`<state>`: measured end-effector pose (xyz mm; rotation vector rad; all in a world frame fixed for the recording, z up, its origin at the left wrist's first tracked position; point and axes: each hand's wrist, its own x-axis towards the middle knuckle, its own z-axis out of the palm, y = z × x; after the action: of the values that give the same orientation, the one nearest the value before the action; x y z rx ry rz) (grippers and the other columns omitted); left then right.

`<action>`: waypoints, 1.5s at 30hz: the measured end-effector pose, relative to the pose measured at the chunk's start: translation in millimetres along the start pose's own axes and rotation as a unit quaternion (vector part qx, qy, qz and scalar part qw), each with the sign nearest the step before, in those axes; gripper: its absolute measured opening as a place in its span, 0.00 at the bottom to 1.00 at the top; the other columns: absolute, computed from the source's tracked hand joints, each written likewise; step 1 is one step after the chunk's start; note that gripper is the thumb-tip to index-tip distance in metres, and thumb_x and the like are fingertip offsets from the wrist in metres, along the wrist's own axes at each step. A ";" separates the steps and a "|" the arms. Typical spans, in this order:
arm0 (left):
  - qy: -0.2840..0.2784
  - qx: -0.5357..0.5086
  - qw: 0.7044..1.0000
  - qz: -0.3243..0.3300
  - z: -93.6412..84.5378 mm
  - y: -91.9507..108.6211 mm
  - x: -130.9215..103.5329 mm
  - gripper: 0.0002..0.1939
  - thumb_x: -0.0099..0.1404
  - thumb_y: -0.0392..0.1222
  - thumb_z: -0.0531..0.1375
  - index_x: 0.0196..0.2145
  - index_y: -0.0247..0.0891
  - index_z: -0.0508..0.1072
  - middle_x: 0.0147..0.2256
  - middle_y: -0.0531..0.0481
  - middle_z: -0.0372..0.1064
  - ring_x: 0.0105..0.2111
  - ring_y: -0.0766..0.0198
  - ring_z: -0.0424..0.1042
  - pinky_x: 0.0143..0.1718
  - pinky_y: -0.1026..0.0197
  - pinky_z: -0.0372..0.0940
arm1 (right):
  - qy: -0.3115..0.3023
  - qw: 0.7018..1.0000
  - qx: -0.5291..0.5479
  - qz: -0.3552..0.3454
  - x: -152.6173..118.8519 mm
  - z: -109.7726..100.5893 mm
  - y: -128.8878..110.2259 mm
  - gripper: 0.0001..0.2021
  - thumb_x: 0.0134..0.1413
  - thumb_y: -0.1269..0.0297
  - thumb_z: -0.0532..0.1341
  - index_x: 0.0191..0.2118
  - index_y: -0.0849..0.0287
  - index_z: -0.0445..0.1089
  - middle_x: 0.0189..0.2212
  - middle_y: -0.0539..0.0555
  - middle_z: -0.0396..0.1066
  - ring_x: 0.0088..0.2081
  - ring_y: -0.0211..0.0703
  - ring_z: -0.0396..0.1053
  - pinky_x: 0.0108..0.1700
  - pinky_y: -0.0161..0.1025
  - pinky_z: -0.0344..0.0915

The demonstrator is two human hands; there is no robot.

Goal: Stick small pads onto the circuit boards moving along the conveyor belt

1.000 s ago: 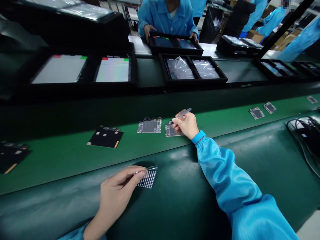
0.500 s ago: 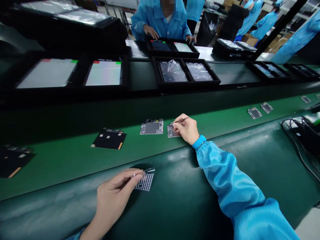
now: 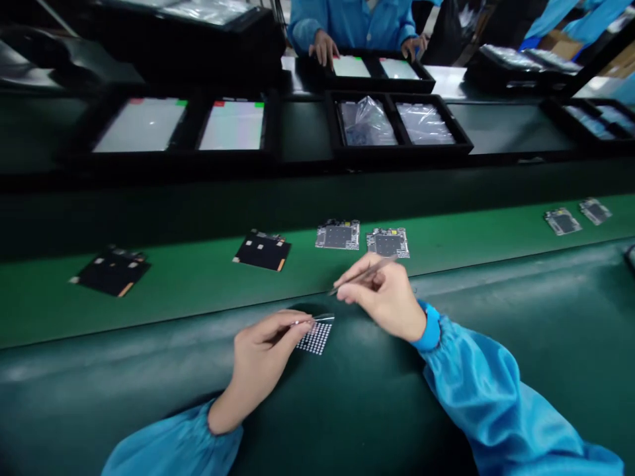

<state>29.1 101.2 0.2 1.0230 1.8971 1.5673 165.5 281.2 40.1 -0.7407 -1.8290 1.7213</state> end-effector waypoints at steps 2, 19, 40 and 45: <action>-0.003 -0.005 1.000 -0.005 0.9 1.0 -0.1 0.03 0.61 0.36 0.68 0.30 0.40 0.83 0.30 0.51 0.82 0.27 0.64 0.79 0.29 0.67 0.73 | -0.036 0.999 0.000 0.010 -15.0 10.9 -4.0 0.06 0.51 0.65 0.72 0.31 0.61 0.77 0.32 0.56 0.78 0.30 0.44 0.77 0.33 0.41 0.77; -0.022 -0.011 1.000 -0.015 -2.1 2.0 -1.0 0.05 0.63 0.38 0.66 0.30 0.39 0.82 0.29 0.49 0.81 0.28 0.62 0.79 0.31 0.63 0.74 | -0.051 0.998 -0.031 0.018 -26.8 26.3 0.7 0.03 0.52 0.66 0.71 0.32 0.56 0.78 0.33 0.55 0.79 0.35 0.46 0.78 0.35 0.41 0.78; -0.004 -0.008 1.000 -0.006 -1.3 -1.8 0.6 0.04 0.61 0.37 0.67 0.29 0.40 0.82 0.29 0.51 0.82 0.28 0.62 0.80 0.28 0.66 0.75 | 0.156 0.987 0.001 0.025 98.3 -20.7 31.6 0.12 0.41 0.66 0.72 0.30 0.61 0.69 0.20 0.52 0.74 0.22 0.43 0.74 0.24 0.38 0.75; -0.004 0.006 1.000 0.002 -2.1 -2.8 0.3 0.04 0.61 0.38 0.67 0.29 0.41 0.82 0.29 0.50 0.82 0.28 0.61 0.80 0.29 0.65 0.76 | 0.180 0.982 -0.006 0.059 123.4 -32.5 50.2 0.10 0.43 0.69 0.70 0.31 0.60 0.68 0.20 0.52 0.74 0.23 0.44 0.76 0.23 0.36 0.75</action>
<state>26.6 100.0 -1.9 1.0375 1.9034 1.5532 101.7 392.6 -7.8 -1.1060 -1.5742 1.5278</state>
